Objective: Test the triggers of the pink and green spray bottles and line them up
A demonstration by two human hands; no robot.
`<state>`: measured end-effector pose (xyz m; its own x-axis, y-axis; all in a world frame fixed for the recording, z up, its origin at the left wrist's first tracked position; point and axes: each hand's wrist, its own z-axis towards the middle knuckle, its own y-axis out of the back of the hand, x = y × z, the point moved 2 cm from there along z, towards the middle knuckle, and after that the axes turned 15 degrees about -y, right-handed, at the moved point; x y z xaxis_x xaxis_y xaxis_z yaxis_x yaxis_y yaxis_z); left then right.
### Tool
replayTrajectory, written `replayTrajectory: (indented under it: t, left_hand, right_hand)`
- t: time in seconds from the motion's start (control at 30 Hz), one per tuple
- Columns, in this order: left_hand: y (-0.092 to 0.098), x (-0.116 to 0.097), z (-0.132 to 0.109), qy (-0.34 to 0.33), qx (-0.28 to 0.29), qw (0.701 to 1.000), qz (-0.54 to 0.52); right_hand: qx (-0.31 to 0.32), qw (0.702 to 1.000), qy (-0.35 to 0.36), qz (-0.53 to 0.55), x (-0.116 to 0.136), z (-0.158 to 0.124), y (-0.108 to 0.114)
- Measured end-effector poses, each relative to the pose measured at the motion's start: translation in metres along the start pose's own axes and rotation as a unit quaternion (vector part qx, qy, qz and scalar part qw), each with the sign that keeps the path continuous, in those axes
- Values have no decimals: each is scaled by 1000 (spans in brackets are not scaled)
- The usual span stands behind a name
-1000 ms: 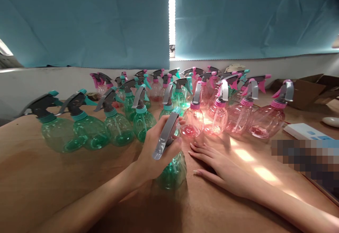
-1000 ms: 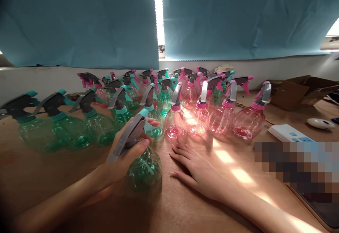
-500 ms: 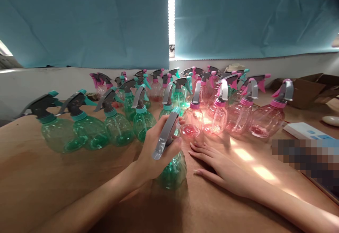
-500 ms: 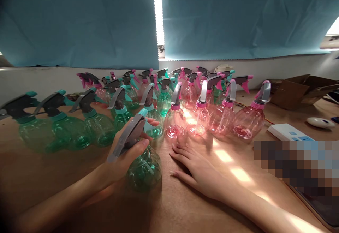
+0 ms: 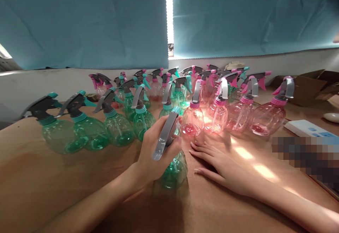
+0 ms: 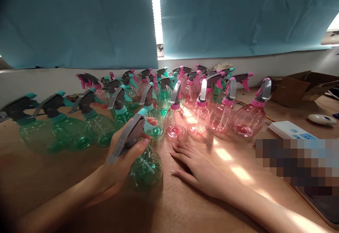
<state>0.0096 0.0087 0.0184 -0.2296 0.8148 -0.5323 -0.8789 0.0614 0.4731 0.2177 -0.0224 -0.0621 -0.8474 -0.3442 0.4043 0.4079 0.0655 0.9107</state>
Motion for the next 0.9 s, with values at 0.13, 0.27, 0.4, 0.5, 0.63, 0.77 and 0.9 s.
replayTrajectory:
  t: [0.13,0.27,0.4,0.5,0.63,0.77,0.9]
  left_hand:
    - [0,-3,-1,7,-6,1000,8]
    - [0,-4,0,-1,0,1000,-7]
    - [0,-4,2,4,2,1000,-16]
    - [1,-5,3,9,6,1000,-18]
    - [3,-6,6,7,21,999,-25]
    - [7,-8,7,20,44,999,-12]
    - [9,-8,7,16,50,998,-16]
  right_hand:
    - [4,1000,-7,-6,2,0,1]
    - [14,1000,-13,-9,2,0,0]
    - [11,1000,-12,-10,1,-1,0]
    - [3,1000,-3,2,1,0,0]
    - [-3,1000,-2,1,2,0,1]
    - [10,1000,-16,0,4,0,2]
    - [17,999,-24,-13,6,1,3]
